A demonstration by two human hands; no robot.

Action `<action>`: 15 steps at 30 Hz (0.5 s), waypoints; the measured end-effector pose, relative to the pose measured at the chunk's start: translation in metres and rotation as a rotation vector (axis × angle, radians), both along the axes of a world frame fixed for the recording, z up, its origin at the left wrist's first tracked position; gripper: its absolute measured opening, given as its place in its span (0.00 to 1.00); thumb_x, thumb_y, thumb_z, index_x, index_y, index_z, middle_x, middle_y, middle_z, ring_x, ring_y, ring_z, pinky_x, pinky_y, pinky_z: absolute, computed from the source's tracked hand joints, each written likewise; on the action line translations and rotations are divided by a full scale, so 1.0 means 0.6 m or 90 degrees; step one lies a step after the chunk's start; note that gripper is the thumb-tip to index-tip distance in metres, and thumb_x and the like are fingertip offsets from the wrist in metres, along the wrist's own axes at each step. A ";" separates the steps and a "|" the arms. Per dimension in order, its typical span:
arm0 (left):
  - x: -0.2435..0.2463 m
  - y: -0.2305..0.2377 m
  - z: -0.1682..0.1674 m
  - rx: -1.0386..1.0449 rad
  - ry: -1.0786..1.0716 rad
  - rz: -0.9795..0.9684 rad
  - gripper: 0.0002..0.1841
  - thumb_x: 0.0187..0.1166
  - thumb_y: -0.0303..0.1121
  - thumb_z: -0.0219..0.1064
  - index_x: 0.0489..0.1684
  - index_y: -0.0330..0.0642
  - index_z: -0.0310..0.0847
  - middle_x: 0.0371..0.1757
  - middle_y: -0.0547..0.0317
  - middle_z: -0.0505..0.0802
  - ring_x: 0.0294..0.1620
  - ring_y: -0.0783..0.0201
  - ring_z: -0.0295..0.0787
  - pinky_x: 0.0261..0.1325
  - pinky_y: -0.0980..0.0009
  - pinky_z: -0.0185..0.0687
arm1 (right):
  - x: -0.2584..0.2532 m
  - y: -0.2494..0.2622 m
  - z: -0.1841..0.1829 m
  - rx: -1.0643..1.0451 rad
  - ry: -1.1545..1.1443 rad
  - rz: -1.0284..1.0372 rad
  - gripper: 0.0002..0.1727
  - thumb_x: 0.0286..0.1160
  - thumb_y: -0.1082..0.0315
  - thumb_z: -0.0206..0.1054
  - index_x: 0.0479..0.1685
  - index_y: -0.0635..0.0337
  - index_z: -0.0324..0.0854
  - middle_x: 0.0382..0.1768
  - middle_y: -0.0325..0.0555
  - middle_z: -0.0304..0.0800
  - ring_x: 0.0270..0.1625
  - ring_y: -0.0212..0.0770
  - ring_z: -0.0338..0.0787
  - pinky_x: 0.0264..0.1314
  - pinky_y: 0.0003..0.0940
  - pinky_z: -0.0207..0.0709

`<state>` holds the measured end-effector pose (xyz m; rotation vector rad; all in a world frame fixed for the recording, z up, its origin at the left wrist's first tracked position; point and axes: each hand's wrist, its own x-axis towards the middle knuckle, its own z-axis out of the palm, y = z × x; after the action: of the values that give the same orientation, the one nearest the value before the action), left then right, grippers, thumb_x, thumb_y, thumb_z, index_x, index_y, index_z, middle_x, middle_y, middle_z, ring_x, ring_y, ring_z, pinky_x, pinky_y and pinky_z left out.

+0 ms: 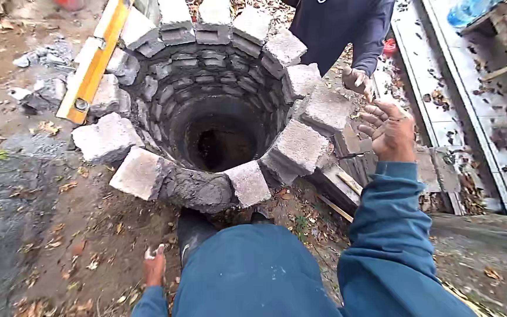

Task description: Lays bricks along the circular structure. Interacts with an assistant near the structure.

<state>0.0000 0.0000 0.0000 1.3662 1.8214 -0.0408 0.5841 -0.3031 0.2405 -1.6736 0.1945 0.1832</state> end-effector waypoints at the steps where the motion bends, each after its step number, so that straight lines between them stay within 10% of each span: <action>1: -0.030 -0.020 -0.009 -0.032 0.034 -0.012 0.32 0.87 0.43 0.62 0.83 0.28 0.65 0.75 0.22 0.78 0.78 0.29 0.73 0.78 0.33 0.64 | 0.000 -0.012 -0.008 -0.002 0.010 -0.005 0.14 0.87 0.55 0.58 0.60 0.50 0.79 0.46 0.37 0.93 0.43 0.37 0.93 0.39 0.37 0.87; 10: -0.073 -0.108 -0.006 -0.111 0.093 0.035 0.30 0.89 0.41 0.61 0.83 0.27 0.64 0.73 0.24 0.80 0.75 0.34 0.77 0.77 0.41 0.68 | 0.018 -0.047 -0.050 -0.014 0.038 -0.010 0.16 0.85 0.55 0.59 0.62 0.54 0.79 0.47 0.42 0.92 0.43 0.41 0.93 0.39 0.42 0.87; 15: -0.084 -0.074 -0.038 -0.018 0.066 -0.007 0.35 0.85 0.44 0.64 0.86 0.30 0.62 0.76 0.21 0.77 0.77 0.29 0.73 0.78 0.36 0.66 | 0.081 0.007 -0.097 -0.427 -0.001 0.072 0.53 0.66 0.29 0.71 0.82 0.64 0.69 0.76 0.70 0.75 0.75 0.67 0.79 0.72 0.69 0.74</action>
<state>-0.0502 -0.0441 -0.0230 1.3768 1.8917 -0.1455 0.6327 -0.2989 0.1825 -2.3538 0.1697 0.2158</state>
